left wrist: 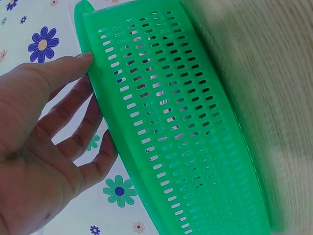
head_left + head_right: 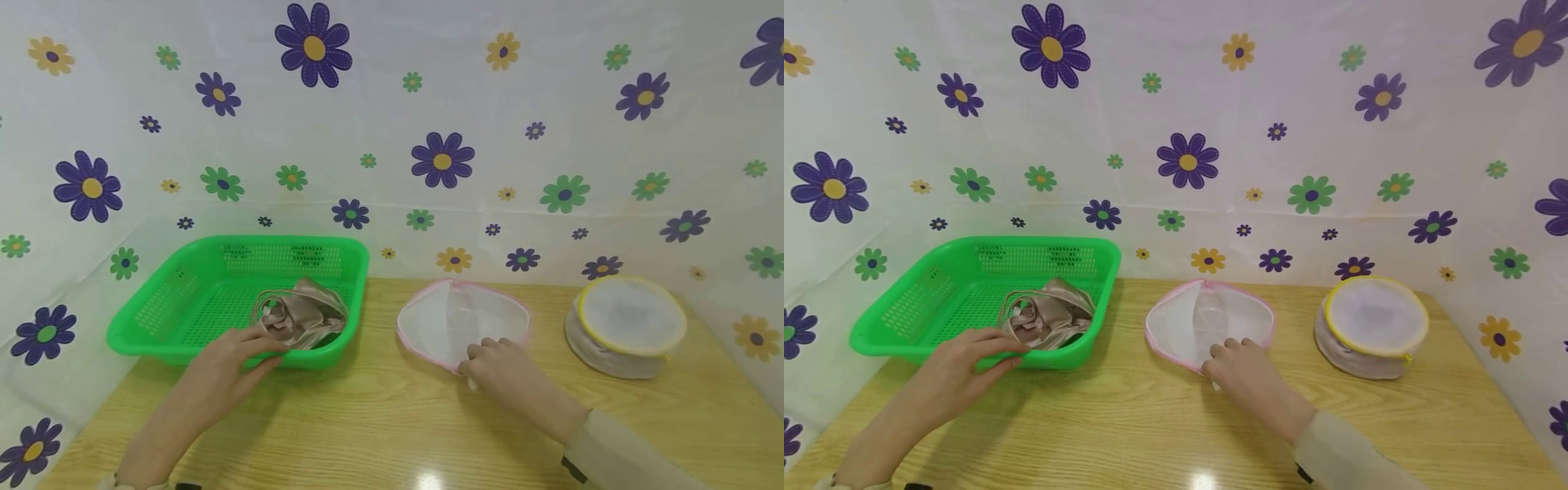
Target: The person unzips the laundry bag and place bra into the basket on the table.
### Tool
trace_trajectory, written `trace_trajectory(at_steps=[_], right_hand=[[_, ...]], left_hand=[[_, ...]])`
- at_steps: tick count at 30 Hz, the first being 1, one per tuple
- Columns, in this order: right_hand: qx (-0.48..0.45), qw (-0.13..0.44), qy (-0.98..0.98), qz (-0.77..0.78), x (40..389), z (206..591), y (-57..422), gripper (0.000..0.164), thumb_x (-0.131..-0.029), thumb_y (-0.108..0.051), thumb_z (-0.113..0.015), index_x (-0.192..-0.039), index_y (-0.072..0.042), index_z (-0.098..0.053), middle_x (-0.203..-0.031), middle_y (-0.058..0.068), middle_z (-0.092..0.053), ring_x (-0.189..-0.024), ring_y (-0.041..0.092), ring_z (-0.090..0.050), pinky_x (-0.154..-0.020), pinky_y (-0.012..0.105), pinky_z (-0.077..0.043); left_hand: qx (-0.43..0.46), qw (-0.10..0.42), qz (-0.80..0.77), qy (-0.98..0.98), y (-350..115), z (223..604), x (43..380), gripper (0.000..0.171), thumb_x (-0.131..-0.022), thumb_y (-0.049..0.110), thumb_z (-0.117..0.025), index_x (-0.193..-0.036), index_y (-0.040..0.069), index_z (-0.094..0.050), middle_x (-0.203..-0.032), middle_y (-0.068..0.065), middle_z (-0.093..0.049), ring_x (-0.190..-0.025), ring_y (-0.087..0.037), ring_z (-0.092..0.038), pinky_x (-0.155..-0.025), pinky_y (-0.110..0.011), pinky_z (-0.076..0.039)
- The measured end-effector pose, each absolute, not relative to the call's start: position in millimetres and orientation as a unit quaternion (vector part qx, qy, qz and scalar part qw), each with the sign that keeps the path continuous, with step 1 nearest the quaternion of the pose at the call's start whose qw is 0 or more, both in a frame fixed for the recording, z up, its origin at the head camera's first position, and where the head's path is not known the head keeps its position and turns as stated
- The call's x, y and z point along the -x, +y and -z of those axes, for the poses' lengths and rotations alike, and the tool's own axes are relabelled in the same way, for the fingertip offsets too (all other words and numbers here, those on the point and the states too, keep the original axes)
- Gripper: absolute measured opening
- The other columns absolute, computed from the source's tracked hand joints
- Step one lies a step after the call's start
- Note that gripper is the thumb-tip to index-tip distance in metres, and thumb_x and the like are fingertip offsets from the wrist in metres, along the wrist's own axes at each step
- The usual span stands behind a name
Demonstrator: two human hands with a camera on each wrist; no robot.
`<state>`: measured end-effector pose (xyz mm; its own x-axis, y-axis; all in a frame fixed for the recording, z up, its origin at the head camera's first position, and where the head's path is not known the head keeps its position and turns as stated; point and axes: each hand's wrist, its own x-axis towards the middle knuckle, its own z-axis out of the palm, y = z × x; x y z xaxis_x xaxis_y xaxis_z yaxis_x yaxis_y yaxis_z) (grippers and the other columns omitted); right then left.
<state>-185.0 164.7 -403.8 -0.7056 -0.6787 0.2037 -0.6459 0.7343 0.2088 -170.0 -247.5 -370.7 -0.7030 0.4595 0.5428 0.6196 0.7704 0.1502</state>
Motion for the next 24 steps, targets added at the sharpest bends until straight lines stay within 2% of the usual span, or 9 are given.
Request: trace_trajectory(at_steps=[3, 10, 16, 20, 24], right_hand=[[-0.371, 0.152, -0.914, 0.061, 195.8, 408.5, 159.0, 0.016, -0.078, -0.016, -0.085, -0.091, -0.022, -0.080, -0.078, -0.005, -0.066, -0.071, 0.015, -0.061, -0.060, 0.024, -0.048], [-0.390, 0.147, -0.908, 0.049, 221.1, 414.1, 142.4, 0.018, -0.080, -0.010, -0.084, -0.096, -0.017, -0.080, -0.083, -0.002, -0.068, -0.075, 0.015, -0.061, -0.069, 0.026, -0.053], [-0.403, 0.152, -0.902, 0.026, 236.7, 418.7, 139.2, 0.014, -0.081, -0.008, -0.082, -0.093, -0.015, -0.080, -0.081, -0.001, -0.066, -0.072, 0.016, -0.062, -0.067, 0.026, -0.054], [-0.406, 0.152, -0.901, -0.010, 235.6, 418.4, 144.9, 0.019, -0.082, -0.008, -0.083, -0.099, -0.014, -0.079, -0.090, 0.001, -0.072, -0.081, 0.016, -0.067, -0.073, 0.026, -0.059], [-0.402, 0.179, -0.897, -0.053, 228.6, 413.5, 159.4, 0.023, -0.086, -0.007, -0.081, -0.108, -0.010, -0.076, -0.107, 0.008, -0.075, -0.098, 0.022, -0.073, -0.085, 0.033, -0.062]], left_hand=[[0.297, 0.243, 0.163, -0.909, -247.4, 371.1, 170.0, 0.029, -0.075, 0.006, -0.087, -0.099, 0.021, -0.080, -0.096, 0.010, -0.074, -0.083, -0.016, -0.066, -0.071, -0.038, -0.057], [0.295, 0.244, 0.162, -0.910, -246.7, 371.3, 168.9, 0.029, -0.075, 0.006, -0.087, -0.099, 0.020, -0.080, -0.095, 0.011, -0.074, -0.085, -0.017, -0.067, -0.072, -0.039, -0.058], [0.294, 0.241, 0.163, -0.910, -246.7, 370.7, 168.5, 0.028, -0.076, 0.006, -0.087, -0.100, 0.021, -0.080, -0.097, 0.010, -0.074, -0.085, -0.017, -0.066, -0.072, -0.039, -0.058], [0.291, 0.241, 0.163, -0.912, -247.0, 370.4, 167.9, 0.028, -0.076, 0.006, -0.086, -0.100, 0.021, -0.080, -0.096, 0.011, -0.074, -0.086, -0.017, -0.067, -0.072, -0.039, -0.058], [0.288, 0.243, 0.159, -0.913, -247.6, 370.1, 167.7, 0.029, -0.076, 0.006, -0.086, -0.100, 0.021, -0.080, -0.098, 0.009, -0.074, -0.089, -0.019, -0.068, -0.075, -0.042, -0.059]])
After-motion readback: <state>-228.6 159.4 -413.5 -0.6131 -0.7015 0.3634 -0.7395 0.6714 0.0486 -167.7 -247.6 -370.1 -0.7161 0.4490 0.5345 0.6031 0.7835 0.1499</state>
